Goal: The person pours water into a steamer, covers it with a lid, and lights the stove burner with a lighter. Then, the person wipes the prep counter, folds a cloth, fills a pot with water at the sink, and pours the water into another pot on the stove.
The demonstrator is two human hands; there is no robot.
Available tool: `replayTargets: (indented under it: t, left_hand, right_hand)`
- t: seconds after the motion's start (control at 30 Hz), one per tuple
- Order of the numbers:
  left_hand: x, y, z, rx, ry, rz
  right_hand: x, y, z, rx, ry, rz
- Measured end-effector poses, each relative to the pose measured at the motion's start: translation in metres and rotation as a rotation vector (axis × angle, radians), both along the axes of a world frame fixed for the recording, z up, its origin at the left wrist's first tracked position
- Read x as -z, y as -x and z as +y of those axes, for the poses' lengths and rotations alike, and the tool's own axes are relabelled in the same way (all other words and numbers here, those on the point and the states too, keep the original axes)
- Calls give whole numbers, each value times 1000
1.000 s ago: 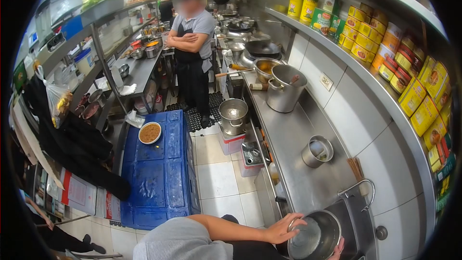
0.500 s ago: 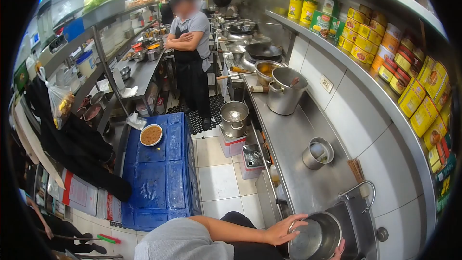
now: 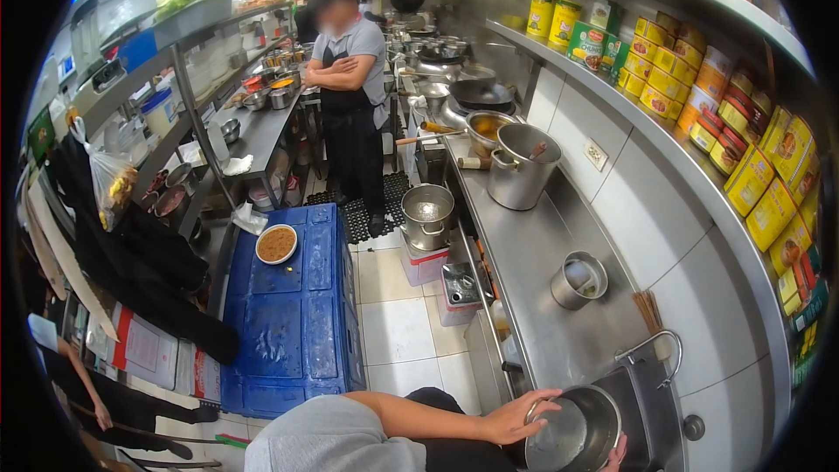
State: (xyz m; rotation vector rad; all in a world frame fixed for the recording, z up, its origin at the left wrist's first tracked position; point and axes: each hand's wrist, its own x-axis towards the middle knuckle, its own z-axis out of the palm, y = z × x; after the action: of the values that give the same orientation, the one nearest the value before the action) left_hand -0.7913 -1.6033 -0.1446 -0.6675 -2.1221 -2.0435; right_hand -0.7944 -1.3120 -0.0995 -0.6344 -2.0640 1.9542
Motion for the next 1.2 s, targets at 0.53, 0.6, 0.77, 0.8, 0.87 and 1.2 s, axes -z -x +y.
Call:
replayTargets:
  t: [0.53, 0.6, 0.77, 0.8, 0.87, 1.2]
  left_hand:
    - [0, 1, -2, 15, 37, -28]
    - [6, 3, -3, 25, 63, -5]
    - [2, 5, -14, 118, 115, 72]
    - [-2, 6, -16, 123, 153, 92]
    - [-12, 7, -22, 133, 230, 131]
    - [3, 8, -16, 169, 199, 75]
  right_hand:
    - [8, -2, 5, -65, -129, 93]
    - [3, -2, 1, -46, -72, 71]
    - [8, 2, 10, -79, -39, 38]
    - [2, 1, 6, -73, -15, 22]
    - [1, 3, 4, -74, 30, 25]
    - [30, 6, 17, -172, 304, 273]
